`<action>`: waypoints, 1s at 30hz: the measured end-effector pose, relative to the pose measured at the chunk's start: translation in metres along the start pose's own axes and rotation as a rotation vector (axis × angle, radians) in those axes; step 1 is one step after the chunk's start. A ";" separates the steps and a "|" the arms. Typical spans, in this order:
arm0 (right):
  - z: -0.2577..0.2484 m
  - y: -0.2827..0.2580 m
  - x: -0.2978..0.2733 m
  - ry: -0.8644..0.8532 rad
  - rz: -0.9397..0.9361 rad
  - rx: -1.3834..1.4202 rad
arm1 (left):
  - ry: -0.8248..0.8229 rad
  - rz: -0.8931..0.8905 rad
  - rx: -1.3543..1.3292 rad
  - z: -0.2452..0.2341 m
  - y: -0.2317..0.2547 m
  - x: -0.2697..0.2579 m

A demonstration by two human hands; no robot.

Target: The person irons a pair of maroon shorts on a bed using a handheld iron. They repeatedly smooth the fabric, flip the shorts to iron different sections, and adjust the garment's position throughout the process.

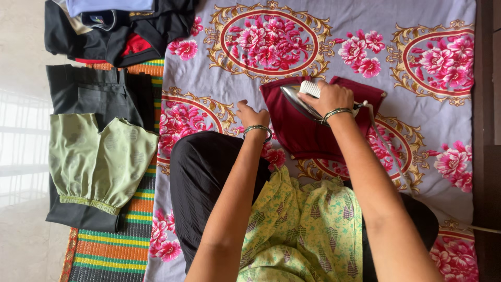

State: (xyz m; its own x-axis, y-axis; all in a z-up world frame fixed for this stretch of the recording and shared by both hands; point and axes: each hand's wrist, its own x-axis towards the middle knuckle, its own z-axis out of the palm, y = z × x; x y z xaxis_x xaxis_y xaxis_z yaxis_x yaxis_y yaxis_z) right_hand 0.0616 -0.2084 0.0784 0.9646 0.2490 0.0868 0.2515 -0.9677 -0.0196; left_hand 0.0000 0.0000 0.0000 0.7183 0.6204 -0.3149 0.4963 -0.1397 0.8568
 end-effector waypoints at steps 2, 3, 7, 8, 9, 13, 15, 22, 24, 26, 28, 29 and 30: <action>-0.008 0.004 -0.004 -0.114 -0.120 -0.005 | 0.013 -0.041 -0.033 -0.001 0.005 0.003; -0.011 0.006 -0.008 -0.139 -0.194 0.016 | 0.028 -0.033 -0.032 -0.002 0.007 0.003; -0.014 0.018 -0.044 -0.167 -0.492 0.097 | 0.006 -0.073 -0.068 -0.002 0.011 0.002; -0.014 0.022 -0.050 -0.153 -0.568 0.116 | -0.006 -0.082 -0.079 -0.001 0.010 0.001; -0.013 0.024 -0.054 -0.149 -0.588 0.106 | -0.016 -0.092 -0.091 -0.001 0.008 0.002; -0.006 0.023 -0.058 -0.067 -0.618 0.084 | 0.019 -0.069 -0.107 0.005 0.000 0.008; -0.002 0.021 -0.056 -0.003 -0.580 0.080 | 0.024 -0.081 -0.101 0.010 -0.003 0.012; 0.015 -0.003 -0.016 0.035 -0.322 -0.043 | 0.039 -0.097 -0.092 0.016 -0.002 0.015; 0.019 -0.013 -0.003 0.047 -0.213 -0.033 | 0.064 -0.107 -0.079 0.016 0.001 0.014; 0.021 -0.021 0.010 0.100 -0.091 0.009 | 0.075 -0.104 -0.084 0.016 0.003 0.013; 0.020 -0.026 0.018 0.102 -0.050 0.024 | 0.073 -0.091 -0.103 0.014 0.004 0.014; 0.019 -0.028 0.020 0.103 -0.028 0.031 | 0.070 -0.104 -0.120 0.013 0.004 0.014; 0.018 -0.029 0.020 0.059 -0.057 0.027 | 0.066 -0.116 -0.138 0.012 0.003 0.015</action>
State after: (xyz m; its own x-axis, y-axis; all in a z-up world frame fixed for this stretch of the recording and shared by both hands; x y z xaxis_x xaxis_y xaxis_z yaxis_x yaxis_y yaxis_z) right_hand 0.0745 -0.1743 0.0633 0.9423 0.3005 0.1475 0.3091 -0.9502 -0.0394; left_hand 0.0180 0.0000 -0.0072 0.6241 0.6762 -0.3914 0.4995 0.0399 0.8654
